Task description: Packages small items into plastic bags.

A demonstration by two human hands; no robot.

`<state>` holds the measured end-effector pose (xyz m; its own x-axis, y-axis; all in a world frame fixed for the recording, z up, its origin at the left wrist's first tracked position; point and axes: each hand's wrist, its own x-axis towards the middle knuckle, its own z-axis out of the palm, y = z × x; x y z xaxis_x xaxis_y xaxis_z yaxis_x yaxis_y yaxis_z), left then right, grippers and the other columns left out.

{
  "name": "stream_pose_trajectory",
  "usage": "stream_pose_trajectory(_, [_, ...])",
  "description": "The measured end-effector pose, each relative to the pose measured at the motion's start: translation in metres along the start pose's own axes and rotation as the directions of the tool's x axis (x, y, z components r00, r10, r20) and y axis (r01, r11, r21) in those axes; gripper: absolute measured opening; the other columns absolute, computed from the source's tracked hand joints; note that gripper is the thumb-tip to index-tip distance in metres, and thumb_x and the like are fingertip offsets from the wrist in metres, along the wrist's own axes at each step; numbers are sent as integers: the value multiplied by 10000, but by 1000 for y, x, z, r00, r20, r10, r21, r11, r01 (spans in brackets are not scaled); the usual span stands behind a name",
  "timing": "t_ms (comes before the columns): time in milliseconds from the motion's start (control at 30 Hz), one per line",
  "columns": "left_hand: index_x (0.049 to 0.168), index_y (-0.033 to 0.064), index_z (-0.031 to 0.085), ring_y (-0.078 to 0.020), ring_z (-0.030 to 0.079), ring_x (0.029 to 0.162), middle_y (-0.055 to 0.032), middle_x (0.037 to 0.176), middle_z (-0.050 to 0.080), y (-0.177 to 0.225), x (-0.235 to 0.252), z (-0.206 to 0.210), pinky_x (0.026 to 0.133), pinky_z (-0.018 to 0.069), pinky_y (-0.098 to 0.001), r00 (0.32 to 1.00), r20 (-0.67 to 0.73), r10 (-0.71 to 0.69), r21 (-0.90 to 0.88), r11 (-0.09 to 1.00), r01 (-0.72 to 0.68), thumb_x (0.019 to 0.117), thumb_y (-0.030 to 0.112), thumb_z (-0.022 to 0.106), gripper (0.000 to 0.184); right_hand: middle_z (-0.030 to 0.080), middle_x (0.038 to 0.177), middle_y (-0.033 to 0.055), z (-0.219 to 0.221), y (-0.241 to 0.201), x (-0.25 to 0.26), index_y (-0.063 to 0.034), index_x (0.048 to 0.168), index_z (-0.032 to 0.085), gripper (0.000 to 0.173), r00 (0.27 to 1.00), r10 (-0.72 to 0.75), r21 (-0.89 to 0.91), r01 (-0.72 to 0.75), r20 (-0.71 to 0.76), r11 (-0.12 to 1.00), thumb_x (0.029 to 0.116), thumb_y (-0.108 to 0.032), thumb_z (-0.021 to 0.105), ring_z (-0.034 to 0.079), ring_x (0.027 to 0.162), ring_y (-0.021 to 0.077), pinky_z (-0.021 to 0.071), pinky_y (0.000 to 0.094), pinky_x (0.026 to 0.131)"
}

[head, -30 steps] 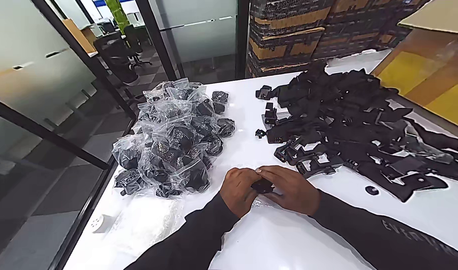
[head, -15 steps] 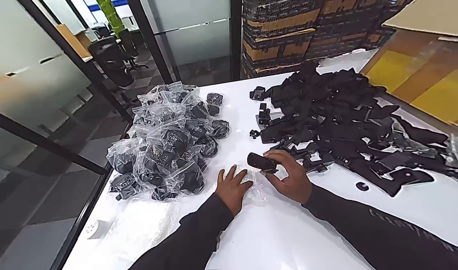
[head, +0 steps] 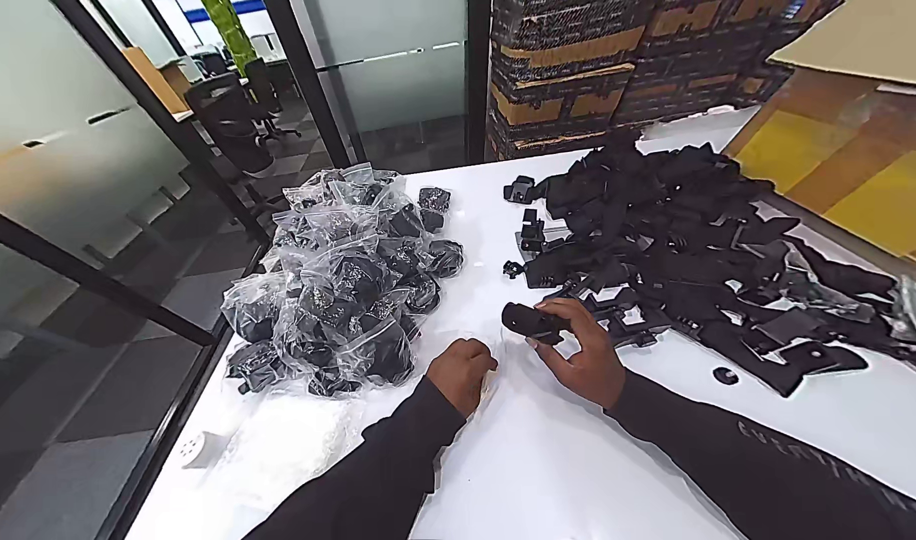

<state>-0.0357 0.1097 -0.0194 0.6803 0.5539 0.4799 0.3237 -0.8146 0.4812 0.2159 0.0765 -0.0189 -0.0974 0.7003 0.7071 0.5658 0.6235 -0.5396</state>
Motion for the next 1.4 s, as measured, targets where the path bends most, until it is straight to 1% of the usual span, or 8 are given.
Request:
stream_pose_trajectory(100, [894,-58,711,-175,712,893,-169,974,713,-4,3,5,792,614,-290,959,-283,-32,-264,963,-46,872,-92,588,129,627,1245,178,-1,1,0,18,1274,597,445,1000,17,22,-17,-16,1000,937,-239,733,644,1130,172,583,308,920])
stream_pose_trajectory(267, [886,-117,680,-132,708,899,-177,999,691,-8,5,2,759,628,-259,911,-376,-169,-470,882,-30,842,-140,587,106,628,1226,165,-2,0,0,-9,1268,605,437,1000,-24,-9,24,-7,1000,941,-274,724,628,1140,155,565,286,927])
stream_pose_trajectory(400, [912,-69,698,-152,701,903,-161,992,709,-12,5,5,794,608,-276,926,-372,-65,-354,932,-77,863,-72,607,104,645,1195,157,-2,-3,-2,-51,1299,617,482,994,-70,-71,76,81,995,928,-342,722,625,1130,175,539,318,967])
stream_pose_trajectory(600, [1072,-3,738,-151,652,875,-144,992,687,-6,3,8,729,558,-258,966,-260,3,-314,945,-87,916,-7,547,246,645,1096,115,1,-9,-4,-163,1317,654,476,957,-109,-116,145,268,983,881,-339,734,651,982,174,576,315,818])
stream_pose_trajectory(900, [801,-32,671,-85,561,614,-94,738,626,-4,-1,3,553,472,-221,988,-98,-123,-349,934,81,976,191,593,294,652,1085,119,2,-6,-2,-221,1325,665,394,872,-274,-158,363,406,918,934,-271,671,629,1070,261,543,385,920])
stream_pose_trajectory(1133, [939,-40,731,-82,653,688,-92,854,697,-7,0,6,634,574,-240,951,-110,-289,-501,843,198,983,127,612,209,657,1132,122,2,-8,-1,-176,1309,662,429,940,-186,-215,253,287,943,892,-275,679,631,1083,245,542,372,930])
stream_pose_trajectory(1267, [854,-45,713,-71,624,644,-103,812,683,-8,4,5,581,549,-205,925,-354,-138,-354,935,4,965,119,676,202,650,1203,151,1,-10,-2,-94,1242,656,401,964,-140,-193,185,225,964,896,-291,702,646,1115,218,567,331,919])
stream_pose_trajectory(1400, [865,17,732,-140,694,863,-101,893,725,-3,3,3,815,589,-261,882,-434,183,-52,972,-228,965,171,704,185,642,1234,165,1,-12,-2,-65,1173,659,384,970,-127,-191,168,208,967,886,-316,706,662,1083,204,582,314,862])
